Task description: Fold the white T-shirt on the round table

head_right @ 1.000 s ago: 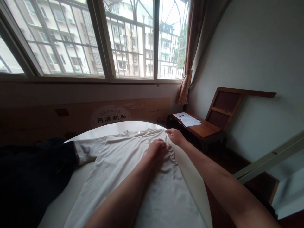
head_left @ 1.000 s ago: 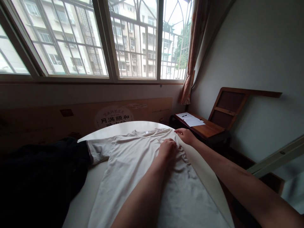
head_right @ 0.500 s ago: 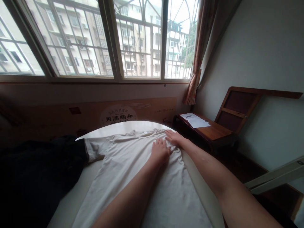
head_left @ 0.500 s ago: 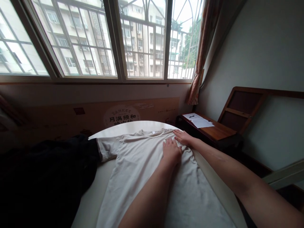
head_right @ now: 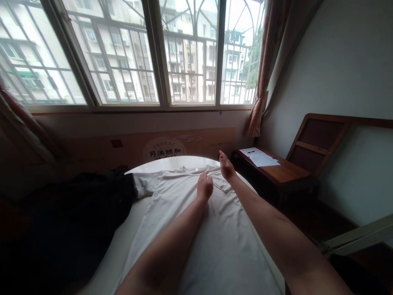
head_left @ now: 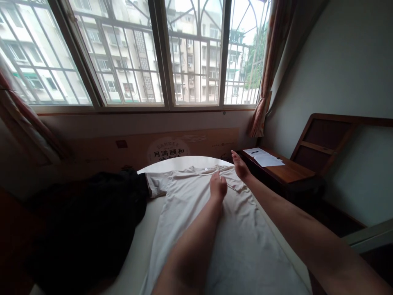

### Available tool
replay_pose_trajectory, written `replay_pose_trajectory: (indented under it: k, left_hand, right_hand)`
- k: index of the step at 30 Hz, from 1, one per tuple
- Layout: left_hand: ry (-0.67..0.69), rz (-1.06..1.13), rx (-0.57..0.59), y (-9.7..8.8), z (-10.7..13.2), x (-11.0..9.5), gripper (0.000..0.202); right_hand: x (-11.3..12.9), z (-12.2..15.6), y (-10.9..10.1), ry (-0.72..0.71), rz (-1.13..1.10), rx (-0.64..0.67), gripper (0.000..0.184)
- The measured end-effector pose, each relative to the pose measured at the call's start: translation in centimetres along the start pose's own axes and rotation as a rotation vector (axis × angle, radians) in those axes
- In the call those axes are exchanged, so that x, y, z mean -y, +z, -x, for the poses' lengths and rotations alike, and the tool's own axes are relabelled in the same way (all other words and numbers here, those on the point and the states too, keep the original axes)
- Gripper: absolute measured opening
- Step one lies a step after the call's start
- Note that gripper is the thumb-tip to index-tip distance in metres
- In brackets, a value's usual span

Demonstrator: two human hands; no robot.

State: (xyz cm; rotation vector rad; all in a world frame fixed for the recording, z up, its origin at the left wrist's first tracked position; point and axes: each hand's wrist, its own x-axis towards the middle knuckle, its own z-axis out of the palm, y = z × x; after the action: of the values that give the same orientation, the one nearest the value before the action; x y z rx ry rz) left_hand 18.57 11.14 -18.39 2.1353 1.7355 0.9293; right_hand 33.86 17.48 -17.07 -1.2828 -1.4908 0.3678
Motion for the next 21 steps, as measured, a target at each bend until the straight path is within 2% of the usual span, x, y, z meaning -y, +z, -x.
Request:
replay_pose_trajectory:
  k: [2,3,6,9,12,14,16,18,21]
  left_hand:
    - [0.002,-0.037,-0.029,-2.8,-0.8,1.1,0.051]
    - [0.0,-0.063,-0.039,-4.6,-1.3,2.0,0.049]
    - [-0.039,-0.18,-0.049,-10.9,-2.8,5.6,0.04]
    - [-0.145,-0.347,-0.075,-17.4,-3.5,10.1,0.029]
    - [-0.216,-0.534,-0.143,-21.9,-3.2,14.3,0.028]
    - [-0.275,-0.681,-0.141,-23.3,-2.8,16.4,0.032]
    - [-0.352,-0.763,-0.085,-23.6,-2.7,17.7,0.038]
    - [-0.404,-0.766,-0.035,-23.3,-2.8,18.3,0.042]
    - [-0.45,-0.713,-0.041,-22.9,-3.5,18.4,0.039]
  right_hand:
    - [1.8,0.6,0.9,0.076,-0.246,-0.13,0.066]
    - [2.6,1.0,1.6,0.128,-0.293,-0.13,0.065]
    - [3.9,2.5,4.2,0.234,-0.234,-0.023,0.064]
    - [4.6,5.0,7.8,0.226,-0.149,0.014,0.066]
    - [5.4,8.0,11.0,0.201,-0.159,-0.01,0.066]
    - [6.0,9.8,12.2,0.137,-0.139,0.021,0.057]
    - [6.6,11.1,12.6,0.014,-0.073,0.111,0.049]
    - [7.0,11.7,12.6,-0.1,0.004,0.212,0.045]
    - [7.3,11.7,12.4,-0.136,0.052,0.287,0.042]
